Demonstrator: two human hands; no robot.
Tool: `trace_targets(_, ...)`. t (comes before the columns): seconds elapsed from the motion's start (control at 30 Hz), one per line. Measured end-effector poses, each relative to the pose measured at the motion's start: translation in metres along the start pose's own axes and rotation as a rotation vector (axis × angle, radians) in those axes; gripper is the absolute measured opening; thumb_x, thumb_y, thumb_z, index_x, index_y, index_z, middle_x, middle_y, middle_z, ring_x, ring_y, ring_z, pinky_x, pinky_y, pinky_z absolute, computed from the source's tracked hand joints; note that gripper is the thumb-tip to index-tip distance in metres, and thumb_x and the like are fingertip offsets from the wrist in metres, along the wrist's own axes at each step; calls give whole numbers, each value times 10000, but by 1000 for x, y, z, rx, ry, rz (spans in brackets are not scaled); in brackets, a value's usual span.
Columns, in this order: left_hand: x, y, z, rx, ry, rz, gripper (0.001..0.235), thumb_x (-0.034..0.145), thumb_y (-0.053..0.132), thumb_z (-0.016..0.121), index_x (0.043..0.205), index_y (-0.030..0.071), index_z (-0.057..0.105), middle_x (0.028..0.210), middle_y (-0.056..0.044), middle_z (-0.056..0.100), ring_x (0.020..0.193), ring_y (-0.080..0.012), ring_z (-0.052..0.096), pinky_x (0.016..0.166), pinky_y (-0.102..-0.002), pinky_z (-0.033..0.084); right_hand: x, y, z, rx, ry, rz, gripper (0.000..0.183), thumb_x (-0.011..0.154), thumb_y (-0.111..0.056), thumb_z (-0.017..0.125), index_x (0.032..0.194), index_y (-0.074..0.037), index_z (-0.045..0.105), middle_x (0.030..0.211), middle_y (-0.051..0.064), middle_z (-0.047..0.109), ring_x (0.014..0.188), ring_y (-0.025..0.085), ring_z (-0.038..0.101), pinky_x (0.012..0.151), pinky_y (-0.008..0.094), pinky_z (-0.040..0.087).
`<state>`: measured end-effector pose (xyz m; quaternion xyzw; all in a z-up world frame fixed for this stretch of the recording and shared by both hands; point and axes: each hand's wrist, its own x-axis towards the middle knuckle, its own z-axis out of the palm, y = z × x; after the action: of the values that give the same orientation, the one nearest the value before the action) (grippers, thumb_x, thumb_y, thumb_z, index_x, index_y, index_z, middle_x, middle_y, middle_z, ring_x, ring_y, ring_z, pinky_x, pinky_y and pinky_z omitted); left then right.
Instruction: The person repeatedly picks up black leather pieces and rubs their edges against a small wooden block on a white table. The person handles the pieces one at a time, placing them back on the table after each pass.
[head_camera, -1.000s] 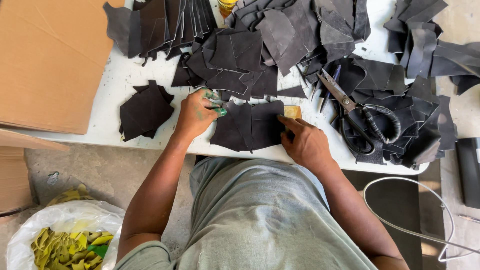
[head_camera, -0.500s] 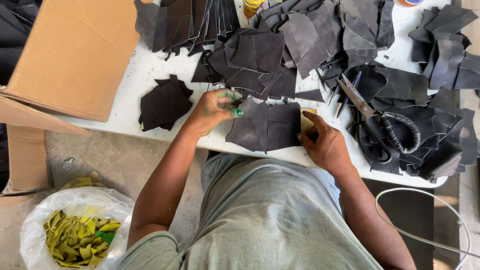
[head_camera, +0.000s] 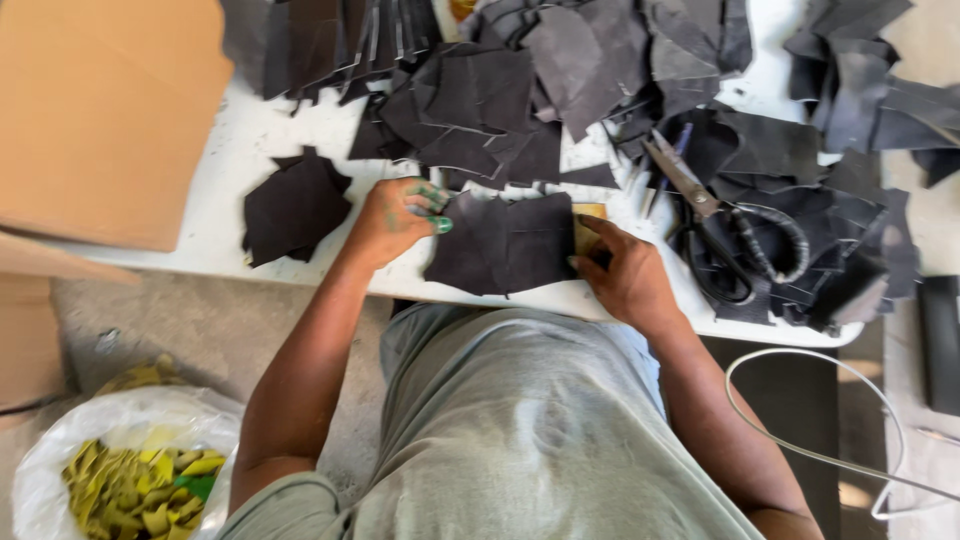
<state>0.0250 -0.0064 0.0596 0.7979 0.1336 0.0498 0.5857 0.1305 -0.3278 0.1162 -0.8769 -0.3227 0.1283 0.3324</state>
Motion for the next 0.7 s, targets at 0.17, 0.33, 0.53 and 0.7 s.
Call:
trace_targets(0.17, 10, -10, -6, -195, -61, -38, 380, 684, -112, 802, 1039, -30, 696, 917, -88, 729, 860, -147, 692, 762, -275, 580, -14, 12, 0, 234, 153, 127, 408, 878, -77, 769, 1268, -7, 673, 833, 105, 727, 705, 212, 673, 687, 338, 553)
trace_targets(0.33, 19, -7, -9, -173, -84, -111, 375, 677, -123, 795, 1023, -28, 685, 921, -95, 726, 881, -154, 701, 778, -284, 603, -35, 27, -12, 156, 248, 26, 301, 890, -42, 775, 1185, -11, 725, 920, 77, 672, 756, 174, 638, 688, 309, 548)
trace_targets(0.53, 19, 3, -11, -158, -101, -136, 390, 691, -126, 798, 1044, -28, 663, 939, -103, 713, 899, -159, 696, 787, -300, 620, -36, 15, -7, 7, 99, -196, 358, 820, -55, 777, 1176, -50, 745, 1083, 99, 669, 873, 218, 691, 777, 324, 578)
trace_targets(0.7, 21, 0, -13, -179, -121, -146, 389, 703, -140, 782, 1055, -31, 657, 947, -107, 707, 903, -161, 692, 784, -305, 617, -34, 6, -3, -87, 103, -226, 297, 818, -59, 763, 1107, -118, 798, 1034, 42, 700, 893, 227, 700, 787, 331, 586)
